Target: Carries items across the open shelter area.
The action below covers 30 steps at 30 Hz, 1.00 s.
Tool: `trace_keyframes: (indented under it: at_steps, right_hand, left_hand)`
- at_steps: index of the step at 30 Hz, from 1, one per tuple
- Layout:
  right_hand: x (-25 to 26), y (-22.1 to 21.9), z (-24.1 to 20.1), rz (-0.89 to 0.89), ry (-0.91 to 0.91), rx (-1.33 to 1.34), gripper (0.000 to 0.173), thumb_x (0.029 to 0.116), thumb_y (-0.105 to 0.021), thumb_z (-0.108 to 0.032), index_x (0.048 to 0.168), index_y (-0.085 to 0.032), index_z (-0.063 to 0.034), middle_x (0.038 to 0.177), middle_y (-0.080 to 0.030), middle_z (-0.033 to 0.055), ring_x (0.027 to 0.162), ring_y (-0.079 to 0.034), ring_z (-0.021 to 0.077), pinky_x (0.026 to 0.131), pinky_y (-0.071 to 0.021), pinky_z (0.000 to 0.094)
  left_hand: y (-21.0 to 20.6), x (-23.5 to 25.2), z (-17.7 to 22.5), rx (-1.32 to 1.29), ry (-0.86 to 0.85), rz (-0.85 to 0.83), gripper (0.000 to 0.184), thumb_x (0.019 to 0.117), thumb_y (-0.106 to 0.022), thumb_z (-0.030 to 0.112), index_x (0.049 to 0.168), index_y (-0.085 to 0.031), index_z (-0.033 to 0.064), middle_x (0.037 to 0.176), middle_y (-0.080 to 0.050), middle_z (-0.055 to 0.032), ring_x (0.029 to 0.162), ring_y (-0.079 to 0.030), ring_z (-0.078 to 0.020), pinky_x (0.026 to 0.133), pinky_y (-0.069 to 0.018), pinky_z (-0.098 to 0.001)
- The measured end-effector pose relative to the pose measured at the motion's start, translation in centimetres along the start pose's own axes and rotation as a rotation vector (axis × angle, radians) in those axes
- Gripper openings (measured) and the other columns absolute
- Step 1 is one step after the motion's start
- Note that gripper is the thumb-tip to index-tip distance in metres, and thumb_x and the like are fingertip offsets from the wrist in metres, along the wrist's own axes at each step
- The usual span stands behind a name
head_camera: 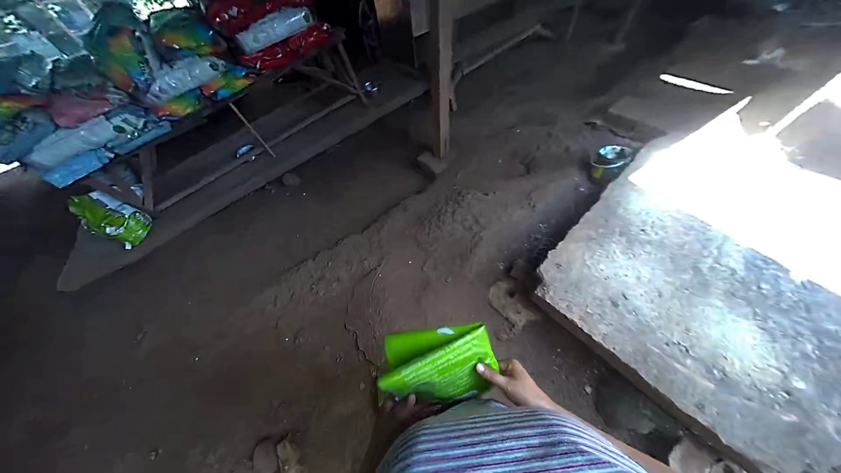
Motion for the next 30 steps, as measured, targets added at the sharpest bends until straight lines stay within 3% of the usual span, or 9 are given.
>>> trace_keyframes:
  at_steps: [2, 5, 8, 11, 14, 17, 21, 26, 30]
  right_hand:
    - [4.8, 2.8, -2.0, 0.195, -0.181, 0.250, 0.028, 0.1042, -0.060, -0.017, 0.085, -0.069, 0.0023, 0.076, -0.071, 0.0044, 0.069, -0.068, 0.0065, 0.070, -0.0582, 0.0273]
    - [10.3, 7.5, -6.9, 0.501, -0.246, 0.476, 0.025, 0.1055, -0.058, -0.017, 0.099, -0.068, 0.0044, 0.080, -0.074, 0.0076, 0.069, -0.072, 0.0103, 0.068, -0.0613, 0.0288]
    - [15.7, 13.3, -10.5, 0.585, -0.036, 0.572, 0.020, 0.1024, -0.056, -0.006, 0.109, -0.068, 0.0086, 0.111, -0.070, 0.0113, 0.088, -0.070, 0.0090, 0.082, -0.0597, 0.0260]
    - [20.8, 18.1, -11.4, 0.642, -0.012, 0.875, 0.016, 0.0999, -0.053, 0.001, 0.111, -0.065, 0.0039, 0.093, -0.077, 0.0107, 0.079, -0.075, 0.0165, 0.073, -0.0646, 0.0344]
    - [25.9, 23.0, -11.6, 0.601, 0.017, 1.075, 0.054, 0.0874, -0.059, -0.005, 0.138, -0.041, -0.0065, 0.105, -0.072, 0.0104, 0.089, -0.075, 0.0201, 0.077, -0.0649, 0.0390]
    - [32.3, 28.4, -12.1, 0.483, -0.016, 1.334, 0.047, 0.0681, -0.077, -0.013, 0.113, -0.064, -0.0102, 0.093, -0.076, 0.0111, 0.084, -0.076, 0.0213, 0.075, -0.0641, 0.0420]
    - [42.5, 40.0, -16.5, 0.535, -0.062, 1.156, 0.030, 0.0832, -0.054, 0.002, 0.112, -0.057, -0.0044, 0.088, -0.073, 0.0085, 0.079, -0.073, 0.0185, 0.074, -0.0631, 0.0403]
    - [55.1, 56.6, -26.6, 0.600, 0.045, 0.936, 0.037, 0.0729, -0.059, 0.018, 0.103, -0.063, -0.0011, 0.087, -0.075, 0.0074, 0.075, -0.073, 0.0168, 0.070, -0.0629, 0.0366]
    - [63.2, 65.2, -33.5, 0.496, 0.080, 0.733, 0.042, 0.0734, -0.067, 0.019, 0.111, -0.061, 0.0015, 0.094, -0.073, 0.0080, 0.083, -0.072, 0.0162, 0.077, -0.0619, 0.0364]
  left_hand:
    - [-4.8, 7.5, 6.5, 0.113, 0.298, 0.165, 0.032, 0.1007, -0.058, 0.006, 0.130, -0.053, -0.0053, 0.104, -0.074, -0.0136, 0.092, -0.075, -0.0201, 0.086, -0.0623, -0.0373]
    - [-11.3, 19.1, 14.1, 0.160, 0.197, 0.127, 0.020, 0.0987, -0.062, 0.007, 0.113, -0.061, -0.0074, 0.095, -0.073, -0.0102, 0.083, -0.073, -0.0164, 0.078, -0.0622, -0.0354]
    - [-18.0, 30.4, 19.7, 0.169, 0.034, -0.037, 0.010, 0.0900, -0.062, 0.000, 0.098, -0.068, -0.0013, 0.090, -0.074, -0.0033, 0.085, -0.072, -0.0108, 0.081, -0.0610, -0.0322]
    - [-24.0, 40.5, 21.2, 0.116, -0.019, -0.288, 0.019, 0.0812, -0.060, -0.004, 0.094, -0.072, 0.0045, 0.091, -0.076, 0.0009, 0.085, -0.072, -0.0070, 0.082, -0.0611, -0.0305]
    - [-29.8, 49.9, 19.7, 0.021, 0.081, -0.477, 0.021, 0.0758, -0.064, 0.001, 0.084, -0.077, 0.0149, 0.086, -0.077, 0.0040, 0.080, -0.072, -0.0049, 0.077, -0.0609, -0.0283]
    - [-34.8, 58.9, 18.2, 0.006, 0.158, -0.575, 0.013, 0.0702, -0.078, 0.013, 0.082, -0.078, 0.0193, 0.085, -0.078, 0.0042, 0.079, -0.073, -0.0052, 0.074, -0.0612, -0.0279]
    - [-40.6, 70.9, 20.2, 0.295, 0.077, -0.447, 0.025, 0.0734, -0.072, 0.004, 0.099, -0.070, 0.0020, 0.091, -0.075, 0.0002, 0.085, -0.071, -0.0064, 0.081, -0.0605, -0.0287]
    - [-46.8, 84.1, 23.9, 0.479, 0.069, -0.276, 0.018, 0.0872, -0.060, -0.008, 0.105, -0.061, -0.0074, 0.091, -0.072, 0.0002, 0.088, -0.068, -0.0010, 0.088, -0.0573, -0.0248]
    - [-51.8, 91.8, 27.3, 0.367, 0.080, -0.298, 0.062, 0.0853, -0.058, -0.006, 0.139, -0.030, -0.0167, 0.119, -0.060, -0.0104, 0.104, -0.063, -0.0028, 0.093, -0.0544, -0.0234]
Point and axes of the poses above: each hand's wrist, its own x-axis towards the middle knuckle, its own y-axis out of the back of the hand, z = x × y, the point moved 6 cm from there along x, towards the middle knuckle
